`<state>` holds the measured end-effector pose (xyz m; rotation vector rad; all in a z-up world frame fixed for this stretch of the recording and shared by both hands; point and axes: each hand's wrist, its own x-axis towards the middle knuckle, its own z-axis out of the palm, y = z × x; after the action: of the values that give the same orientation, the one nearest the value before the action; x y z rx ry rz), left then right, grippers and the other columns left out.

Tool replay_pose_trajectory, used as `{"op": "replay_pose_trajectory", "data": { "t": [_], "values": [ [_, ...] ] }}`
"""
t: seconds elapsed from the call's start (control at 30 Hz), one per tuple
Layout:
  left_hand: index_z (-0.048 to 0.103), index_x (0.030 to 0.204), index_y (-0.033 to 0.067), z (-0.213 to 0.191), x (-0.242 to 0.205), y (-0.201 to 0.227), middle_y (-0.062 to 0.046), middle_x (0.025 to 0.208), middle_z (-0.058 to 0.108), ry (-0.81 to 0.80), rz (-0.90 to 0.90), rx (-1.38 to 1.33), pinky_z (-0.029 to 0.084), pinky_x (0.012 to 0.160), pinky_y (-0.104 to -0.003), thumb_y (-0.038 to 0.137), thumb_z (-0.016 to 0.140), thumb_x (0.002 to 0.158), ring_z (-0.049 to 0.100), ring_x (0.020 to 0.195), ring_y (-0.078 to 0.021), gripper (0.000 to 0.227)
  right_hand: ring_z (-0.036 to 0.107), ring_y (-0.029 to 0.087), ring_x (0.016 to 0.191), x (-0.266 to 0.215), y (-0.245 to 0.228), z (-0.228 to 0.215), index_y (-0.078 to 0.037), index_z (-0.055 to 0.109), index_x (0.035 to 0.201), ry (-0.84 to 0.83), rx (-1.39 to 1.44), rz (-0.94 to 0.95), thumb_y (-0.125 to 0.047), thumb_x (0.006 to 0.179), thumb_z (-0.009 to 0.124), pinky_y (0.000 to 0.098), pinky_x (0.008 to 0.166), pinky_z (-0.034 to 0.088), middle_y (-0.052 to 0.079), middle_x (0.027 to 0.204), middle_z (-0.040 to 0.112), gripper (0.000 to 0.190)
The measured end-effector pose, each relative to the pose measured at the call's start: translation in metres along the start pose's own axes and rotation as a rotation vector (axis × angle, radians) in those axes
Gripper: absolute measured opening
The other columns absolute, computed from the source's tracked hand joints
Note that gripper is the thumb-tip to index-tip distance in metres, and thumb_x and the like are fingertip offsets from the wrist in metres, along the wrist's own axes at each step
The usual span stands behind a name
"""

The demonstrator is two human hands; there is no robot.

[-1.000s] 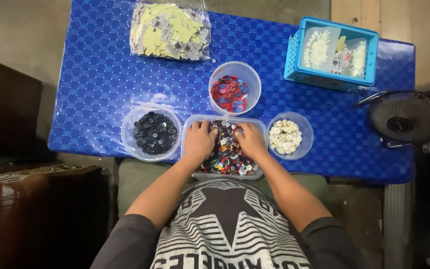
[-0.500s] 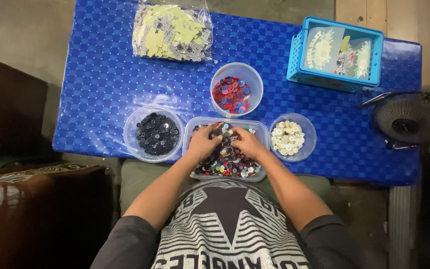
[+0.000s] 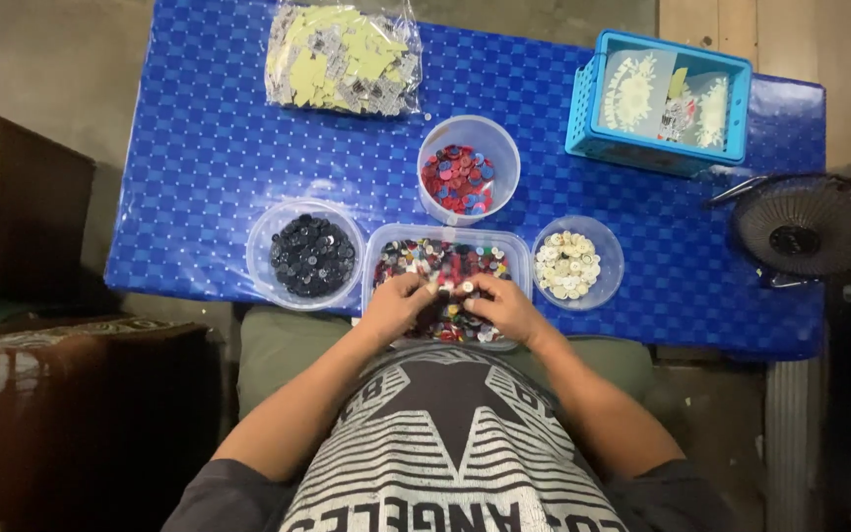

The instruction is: Sorting various colored buttons from a central mixed container into separate plastic bowls on a table.

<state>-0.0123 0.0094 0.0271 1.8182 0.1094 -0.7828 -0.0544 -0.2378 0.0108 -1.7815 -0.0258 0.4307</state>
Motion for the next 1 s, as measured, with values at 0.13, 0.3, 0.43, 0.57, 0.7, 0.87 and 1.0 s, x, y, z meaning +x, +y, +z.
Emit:
{"op": "replay_pose_trajectory", "data": {
  "t": [0.13, 0.3, 0.43, 0.57, 0.7, 0.87, 1.0],
  "values": [
    [0.078, 0.105, 0.0120, -0.004, -0.014, -0.012, -0.015, 0.092, 0.078, -0.002, 0.000, 0.111, 0.053, 0.093, -0.049, 0.053, 0.063, 0.092, 0.071, 0.102, -0.0405, 0.045, 0.066, 0.039, 0.121, -0.014, -0.018, -0.006, 0.000, 0.079, 0.096, 0.019, -0.089, -0.185, -0.007, 0.088, 0.075, 0.0480, 0.109, 0.045, 0.020, 0.112, 0.077, 0.011],
    [0.072, 0.119, 0.0198, -0.011, -0.024, -0.008, -0.010, 0.119, 0.071, 0.116, -0.019, 0.197, 0.050, 0.104, -0.047, 0.040, 0.063, 0.094, 0.064, 0.119, -0.0334, 0.034, 0.057, 0.035, 0.133, -0.039, -0.004, 0.003, -0.010, 0.071, 0.130, 0.305, -0.258, 0.209, -0.023, 0.087, 0.078, 0.0461, 0.114, 0.043, 0.015, 0.135, 0.067, 0.046],
    [0.064, 0.131, 0.0093, -0.015, -0.030, -0.002, -0.020, 0.129, 0.062, 0.140, -0.163, 0.212, 0.046, 0.109, -0.050, 0.047, 0.063, 0.089, 0.060, 0.125, -0.0406, 0.056, 0.050, 0.033, 0.142, -0.041, -0.060, 0.013, -0.011, 0.050, 0.153, 0.253, -0.245, 0.648, -0.042, 0.084, 0.077, 0.0447, 0.118, 0.041, 0.019, 0.153, 0.053, 0.081],
    [0.062, 0.137, 0.0080, -0.006, -0.010, -0.016, -0.021, 0.124, 0.066, 0.075, -0.301, 0.148, 0.057, 0.087, -0.047, 0.052, 0.063, 0.086, 0.069, 0.110, -0.0355, 0.067, 0.046, 0.033, 0.144, -0.029, -0.067, 0.020, -0.009, 0.042, 0.158, 0.275, -0.174, 0.741, -0.050, 0.089, 0.071, 0.0454, 0.118, 0.039, 0.020, 0.157, 0.048, 0.086],
    [0.060, 0.141, 0.0085, -0.004, 0.008, -0.027, -0.026, 0.131, 0.064, 0.059, -0.342, 0.154, 0.057, 0.092, -0.053, 0.059, 0.056, 0.089, 0.070, 0.112, -0.0384, 0.072, 0.048, 0.036, 0.142, -0.015, -0.053, 0.021, -0.008, 0.045, 0.155, 0.308, -0.183, 0.737, -0.051, 0.092, 0.069, 0.0464, 0.118, 0.040, 0.022, 0.152, 0.052, 0.080],
    [0.065, 0.135, 0.0139, 0.004, -0.002, -0.012, -0.023, 0.122, 0.070, 0.008, -0.256, 0.336, 0.049, 0.104, -0.054, 0.049, 0.051, 0.095, 0.064, 0.121, -0.0427, 0.055, 0.049, 0.035, 0.142, -0.018, -0.029, 0.027, -0.011, 0.052, 0.151, 0.237, -0.309, 0.583, -0.043, 0.090, 0.070, 0.0466, 0.117, 0.040, 0.019, 0.151, 0.053, 0.072],
    [0.066, 0.112, 0.0010, 0.003, -0.004, 0.007, -0.019, 0.107, 0.064, 0.214, 0.059, 0.806, 0.062, 0.080, -0.050, 0.014, 0.065, 0.089, 0.072, 0.097, -0.0409, 0.026, 0.056, 0.043, 0.132, -0.031, -0.023, 0.031, -0.004, 0.062, 0.140, 0.264, -0.518, 0.345, -0.024, 0.090, 0.070, 0.0499, 0.109, 0.047, 0.019, 0.143, 0.053, 0.054]
  ]
}}
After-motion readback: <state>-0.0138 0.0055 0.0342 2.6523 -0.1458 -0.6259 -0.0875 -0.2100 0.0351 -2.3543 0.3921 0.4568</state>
